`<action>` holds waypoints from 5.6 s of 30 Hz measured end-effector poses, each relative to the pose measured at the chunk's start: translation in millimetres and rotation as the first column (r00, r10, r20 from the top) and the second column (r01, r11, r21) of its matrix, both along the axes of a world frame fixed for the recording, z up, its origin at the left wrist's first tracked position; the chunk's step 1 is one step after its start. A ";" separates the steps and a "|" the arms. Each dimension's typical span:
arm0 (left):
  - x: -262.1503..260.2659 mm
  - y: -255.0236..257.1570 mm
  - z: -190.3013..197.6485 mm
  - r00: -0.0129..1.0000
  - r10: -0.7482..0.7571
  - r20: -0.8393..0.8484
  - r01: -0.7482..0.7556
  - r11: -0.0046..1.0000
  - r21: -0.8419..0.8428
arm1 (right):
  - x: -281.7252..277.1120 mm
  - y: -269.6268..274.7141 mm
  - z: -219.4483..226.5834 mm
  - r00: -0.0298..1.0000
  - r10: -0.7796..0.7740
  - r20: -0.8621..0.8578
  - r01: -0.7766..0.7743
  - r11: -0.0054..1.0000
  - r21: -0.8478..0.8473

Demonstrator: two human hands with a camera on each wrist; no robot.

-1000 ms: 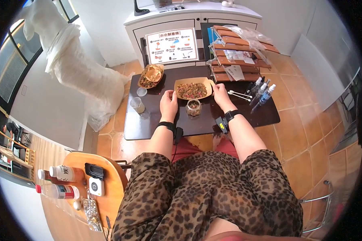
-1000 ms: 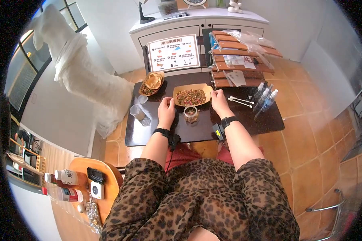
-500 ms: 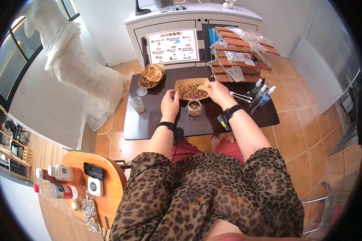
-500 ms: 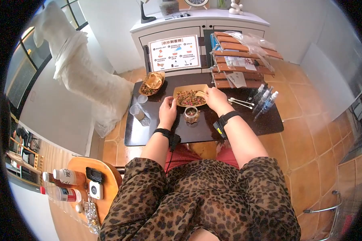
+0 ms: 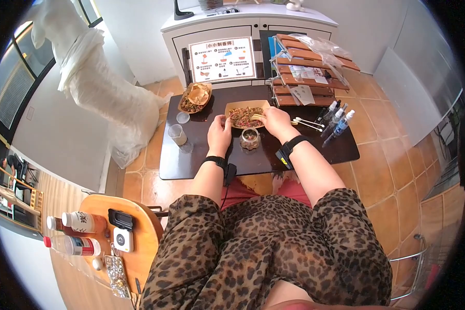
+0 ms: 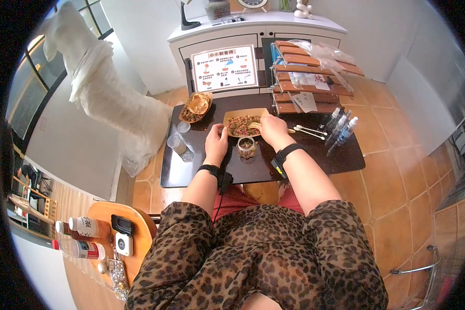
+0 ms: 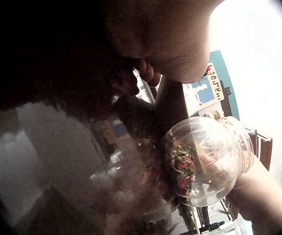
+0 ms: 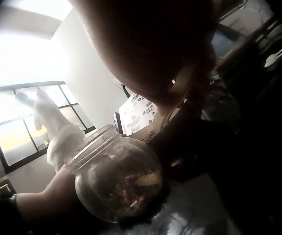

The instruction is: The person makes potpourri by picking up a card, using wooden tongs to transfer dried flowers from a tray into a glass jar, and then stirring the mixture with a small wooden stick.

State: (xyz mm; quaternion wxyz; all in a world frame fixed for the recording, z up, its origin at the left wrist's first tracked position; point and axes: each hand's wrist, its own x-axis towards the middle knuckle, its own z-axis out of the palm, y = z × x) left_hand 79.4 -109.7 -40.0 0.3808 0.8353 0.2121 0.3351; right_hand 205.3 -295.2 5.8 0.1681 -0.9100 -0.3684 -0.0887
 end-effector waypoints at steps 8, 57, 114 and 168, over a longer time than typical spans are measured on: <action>0.6 0.9 -2.2 1.000 -0.001 0.005 0.002 1.000 -0.011 | -0.3 -3.5 2.0 1.000 -0.016 -0.027 0.018 0.998 0.060; 1.6 1.5 -5.7 1.000 -0.008 0.010 0.008 1.000 0.000 | -13.8 5.9 2.5 0.987 -0.001 0.158 0.014 0.996 -0.082; -1.9 -1.6 0.3 1.000 -0.007 0.001 0.007 1.000 0.010 | 0.0 -47.5 -14.5 0.991 -0.018 -0.133 0.069 0.919 0.388; 0.3 5.3 -3.1 0.998 -0.038 0.045 0.044 0.989 -0.138 | 55.8 -119.7 8.2 0.965 -0.255 -0.057 0.254 0.967 -0.022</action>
